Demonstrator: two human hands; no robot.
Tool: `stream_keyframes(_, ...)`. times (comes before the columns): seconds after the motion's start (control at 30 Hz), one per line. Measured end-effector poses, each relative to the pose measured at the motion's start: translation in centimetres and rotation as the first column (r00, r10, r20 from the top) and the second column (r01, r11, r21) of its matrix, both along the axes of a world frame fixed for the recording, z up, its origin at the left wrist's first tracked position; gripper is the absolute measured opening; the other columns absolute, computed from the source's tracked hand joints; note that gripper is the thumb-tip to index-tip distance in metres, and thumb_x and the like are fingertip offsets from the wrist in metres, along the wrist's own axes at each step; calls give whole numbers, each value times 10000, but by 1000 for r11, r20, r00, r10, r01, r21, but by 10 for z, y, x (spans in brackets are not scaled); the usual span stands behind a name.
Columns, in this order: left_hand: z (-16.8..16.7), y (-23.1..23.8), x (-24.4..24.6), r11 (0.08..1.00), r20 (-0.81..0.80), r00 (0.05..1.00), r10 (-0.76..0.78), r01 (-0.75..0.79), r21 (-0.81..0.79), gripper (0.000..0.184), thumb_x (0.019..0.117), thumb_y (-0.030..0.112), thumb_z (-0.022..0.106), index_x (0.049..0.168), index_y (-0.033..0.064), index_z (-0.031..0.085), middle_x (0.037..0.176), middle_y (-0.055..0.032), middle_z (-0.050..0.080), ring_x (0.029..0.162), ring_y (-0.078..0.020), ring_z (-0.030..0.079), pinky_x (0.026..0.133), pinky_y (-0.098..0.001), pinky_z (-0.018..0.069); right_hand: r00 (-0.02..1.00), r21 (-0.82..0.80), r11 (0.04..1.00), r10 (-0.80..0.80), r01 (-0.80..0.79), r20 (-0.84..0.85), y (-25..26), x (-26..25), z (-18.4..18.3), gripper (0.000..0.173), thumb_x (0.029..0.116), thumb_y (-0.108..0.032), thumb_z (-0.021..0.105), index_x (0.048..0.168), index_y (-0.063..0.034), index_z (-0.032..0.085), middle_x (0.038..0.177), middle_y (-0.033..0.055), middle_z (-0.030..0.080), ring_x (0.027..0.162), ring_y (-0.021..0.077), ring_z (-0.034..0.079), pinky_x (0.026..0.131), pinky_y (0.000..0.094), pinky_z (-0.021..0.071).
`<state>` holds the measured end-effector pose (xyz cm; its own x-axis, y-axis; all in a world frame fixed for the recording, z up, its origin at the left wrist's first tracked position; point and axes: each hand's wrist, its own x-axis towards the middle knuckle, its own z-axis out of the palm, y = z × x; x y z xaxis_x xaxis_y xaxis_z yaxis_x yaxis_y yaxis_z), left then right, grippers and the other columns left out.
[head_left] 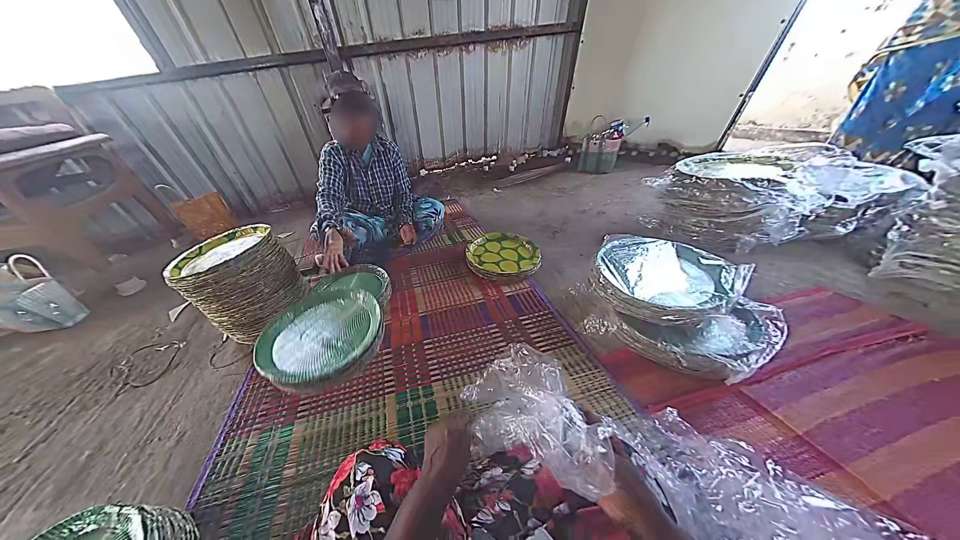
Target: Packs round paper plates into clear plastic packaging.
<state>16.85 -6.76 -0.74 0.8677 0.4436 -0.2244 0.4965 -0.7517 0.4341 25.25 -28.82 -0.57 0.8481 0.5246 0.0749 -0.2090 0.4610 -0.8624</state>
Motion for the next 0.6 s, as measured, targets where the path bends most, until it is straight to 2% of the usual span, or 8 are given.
stream_keyframes(0.07,-8,16,-8,990,151,983,108,-92,-112,333,1052,82,452,1313,-9,638,1185,-246,696,1125,-409,672,995,-581,501,996,-76,993,-85,85,9,-5,5,1,332,976,-22,411,1289,-5,519,1047,-44,692,966,1,668,891,208,555)
stream_keyframes(0.13,-23,26,-14,959,561,784,266,-159,-233,272,1011,25,477,1180,-89,658,947,-204,722,853,-289,716,827,-473,577,978,-220,954,-194,205,72,-9,13,-1,291,1015,-11,394,1282,41,498,1026,-36,649,938,-38,634,867,172,538)
stream_keyframes(0.27,-12,29,-16,894,797,407,446,-153,-422,242,986,-38,465,1150,-141,611,964,-129,680,765,-37,651,734,-212,560,933,-487,804,-354,341,68,-19,32,-11,292,1069,-86,408,1321,25,508,1017,40,616,806,15,632,691,207,551)
stream_keyframes(0.33,-8,29,-16,901,818,380,432,-155,-404,256,972,-34,459,1154,-140,604,947,-117,666,740,-23,621,707,-196,537,906,-484,772,-405,412,125,-24,35,-11,407,1086,-171,379,1421,55,427,1231,135,549,975,80,580,808,257,509)
stream_keyframes(0.43,-4,22,-16,932,823,437,362,-161,-324,263,977,9,449,1132,-126,611,853,-84,658,671,-24,613,651,-209,536,747,-277,758,-384,591,543,-28,29,-8,720,1059,-447,391,1431,168,370,1419,253,514,1305,135,524,1074,258,440)
stream_keyframes(0.5,-3,17,-16,945,818,473,327,-152,-290,293,965,23,416,1109,-130,620,880,-102,663,750,-36,632,717,-228,537,475,-190,712,-224,676,851,-23,24,0,872,1017,-600,417,1401,183,421,1463,336,482,1435,281,443,1196,397,326)
stream_keyframes(0.57,-1,14,-16,954,831,468,300,-133,-269,306,971,25,391,1097,-148,610,915,-118,658,829,-27,615,789,-211,500,193,-195,629,73,752,978,-12,25,1,883,955,-725,443,1419,21,526,1466,308,516,1425,434,450,1156,678,262)
stream_keyframes(0.6,1,13,-17,952,837,453,305,-118,-283,315,972,23,387,1108,-161,604,921,-117,663,821,-19,614,786,-203,501,167,-278,588,237,760,957,-6,27,-2,882,903,-725,508,1455,-39,540,1488,282,514,1415,476,452,1111,763,242)
